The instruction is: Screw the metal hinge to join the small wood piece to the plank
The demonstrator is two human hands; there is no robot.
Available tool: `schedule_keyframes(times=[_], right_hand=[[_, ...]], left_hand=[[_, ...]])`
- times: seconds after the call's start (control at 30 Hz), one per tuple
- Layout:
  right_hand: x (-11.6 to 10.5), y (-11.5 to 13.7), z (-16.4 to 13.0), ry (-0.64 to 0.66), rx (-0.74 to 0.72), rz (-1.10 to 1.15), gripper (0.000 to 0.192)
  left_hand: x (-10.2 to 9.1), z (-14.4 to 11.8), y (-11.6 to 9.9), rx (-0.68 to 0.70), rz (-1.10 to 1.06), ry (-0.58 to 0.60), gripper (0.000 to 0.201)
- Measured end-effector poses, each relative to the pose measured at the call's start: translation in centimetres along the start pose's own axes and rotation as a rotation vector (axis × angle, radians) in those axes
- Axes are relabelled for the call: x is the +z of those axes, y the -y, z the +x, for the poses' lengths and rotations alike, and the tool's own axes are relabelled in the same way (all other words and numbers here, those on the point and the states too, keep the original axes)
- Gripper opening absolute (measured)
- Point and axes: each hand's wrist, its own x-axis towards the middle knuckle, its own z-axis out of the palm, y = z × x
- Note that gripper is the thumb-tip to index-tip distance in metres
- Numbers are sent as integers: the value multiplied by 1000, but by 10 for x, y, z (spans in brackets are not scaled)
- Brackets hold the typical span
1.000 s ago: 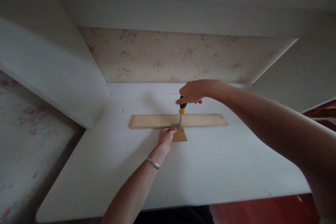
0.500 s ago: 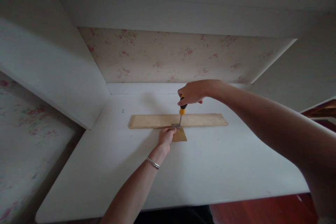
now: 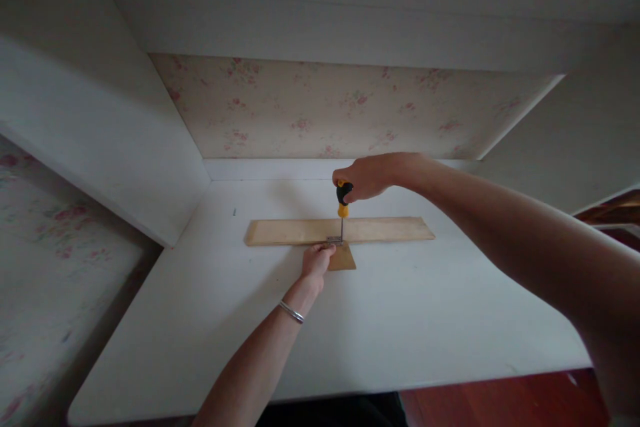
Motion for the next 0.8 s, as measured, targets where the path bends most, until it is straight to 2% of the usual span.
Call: schedule_keyframes(times=[0.13,0.27,0.37,0.43,0.5,0.6,0.7,0.8], right_hand=[[1,-1,1,68,72,-23,61],[3,-3,1,39,-8,42,56],[2,-3,0,90,42,32,53],[2,-3,0,76,73,53,61],[3,-4,0,39,32,82,63],[4,-4,2,69,18,42,55],[4,-3,2,59,82,27,63],[4,-2,2,49,44,96,58]], left_hand=[[0,1,0,-5,-1,0,14],[0,0,-1,-9,-4,-4,13],[0,-1,-2,-11,-8,-5,13],[-1,-1,-2,-14,-7,-8,13],[-1,-1,-2,-15,-5,-12,14],[-1,0,-2,-12,-8,-10,13],[-1,0,-2,-7,-14,-4,13],[-1,-1,-2,-3,-16,0,14]])
